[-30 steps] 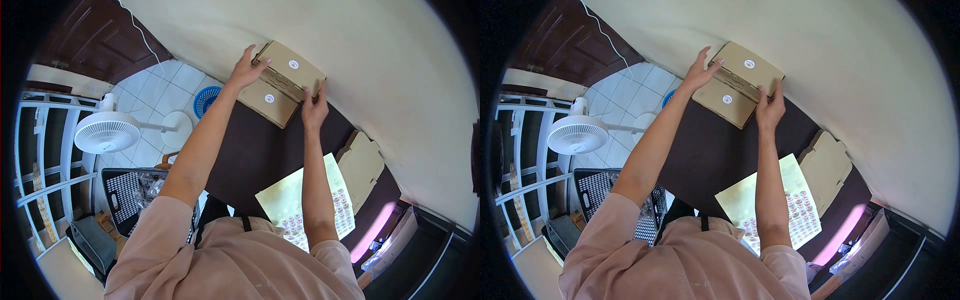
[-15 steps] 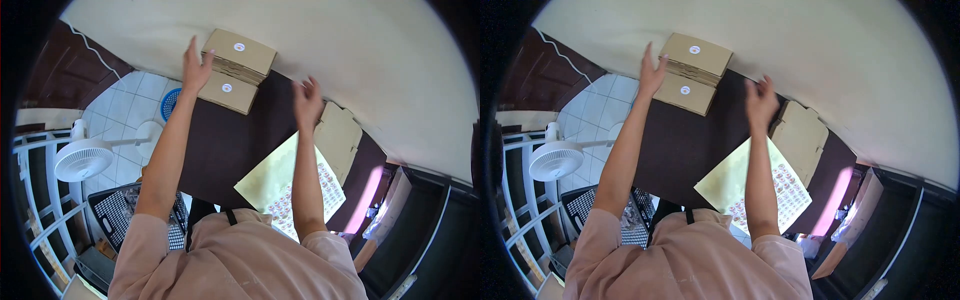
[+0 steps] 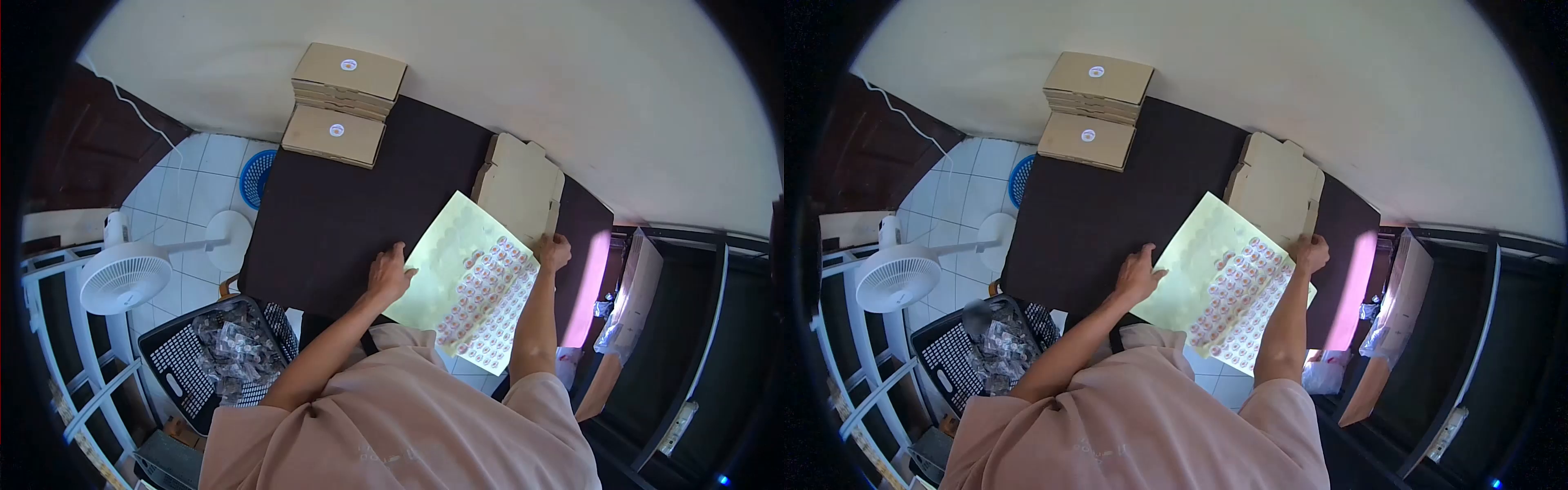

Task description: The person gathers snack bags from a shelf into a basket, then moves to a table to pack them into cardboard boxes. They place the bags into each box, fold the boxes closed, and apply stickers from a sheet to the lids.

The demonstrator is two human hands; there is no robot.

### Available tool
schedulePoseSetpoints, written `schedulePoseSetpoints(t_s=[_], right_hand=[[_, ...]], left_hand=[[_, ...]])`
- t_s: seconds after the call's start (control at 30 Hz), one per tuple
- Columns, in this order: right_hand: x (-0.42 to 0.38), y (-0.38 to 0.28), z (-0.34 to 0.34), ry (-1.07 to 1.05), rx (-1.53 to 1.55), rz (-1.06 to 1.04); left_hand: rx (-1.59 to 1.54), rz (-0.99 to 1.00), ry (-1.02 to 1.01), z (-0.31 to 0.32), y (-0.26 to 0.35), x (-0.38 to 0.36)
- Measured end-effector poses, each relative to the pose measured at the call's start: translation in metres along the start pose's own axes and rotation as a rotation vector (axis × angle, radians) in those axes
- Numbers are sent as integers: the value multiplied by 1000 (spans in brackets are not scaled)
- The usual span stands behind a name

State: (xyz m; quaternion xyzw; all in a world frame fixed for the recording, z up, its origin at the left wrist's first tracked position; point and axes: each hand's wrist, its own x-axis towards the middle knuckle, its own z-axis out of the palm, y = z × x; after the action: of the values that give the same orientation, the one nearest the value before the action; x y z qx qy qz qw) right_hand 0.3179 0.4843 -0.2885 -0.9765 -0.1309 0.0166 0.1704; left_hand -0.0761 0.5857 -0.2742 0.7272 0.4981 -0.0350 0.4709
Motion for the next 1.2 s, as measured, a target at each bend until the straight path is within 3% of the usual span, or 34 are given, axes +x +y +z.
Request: schedulePoseSetpoints(t_s=[0.17,0.23,0.37,0.47,0.57,0.7,0.77,0.9,0.97,1.0,1.03,1.07,1.13,1.2], right_hand=[[-12,-16,-1,110,-66,-44],[-14,-24,-6,143,-162,-83],[-8,-36,-8,158,-254,-91],[5,-38,-11,250,-196,-222],[9,-61,-36,226,1,-79],[29,-71,-65,281,70,-255],[43,-74,-78,340,130,-311],[19,-106,-119,192,402,-361],[0,-121,-139,113,467,-394],[-10,-130,-148,70,524,-430],[-19,-139,-155,30,581,-465],[-28,-147,-162,-27,649,-402],[-46,-157,-172,-107,726,-358],[-72,-171,-181,-249,850,-258]], left_hand=[[123,106,25,18,-7,-17],[-19,-17,-98,23,-8,-24],[-188,-61,-139,40,-17,-30],[-340,-16,-90,55,-26,-31],[-402,-34,-118,57,-32,-28],[-452,-38,-143,64,-37,-26],[-552,-57,-257,64,-29,-26],[-565,-67,-410,79,-9,-25],[-115,38,-188,81,0,-28],[-272,-61,-194,59,12,-24],[-249,82,72,51,14,-18],[-422,91,63,16,27,-11],[-874,211,338,4,27,20],[-1058,328,274,-50,45,27]])
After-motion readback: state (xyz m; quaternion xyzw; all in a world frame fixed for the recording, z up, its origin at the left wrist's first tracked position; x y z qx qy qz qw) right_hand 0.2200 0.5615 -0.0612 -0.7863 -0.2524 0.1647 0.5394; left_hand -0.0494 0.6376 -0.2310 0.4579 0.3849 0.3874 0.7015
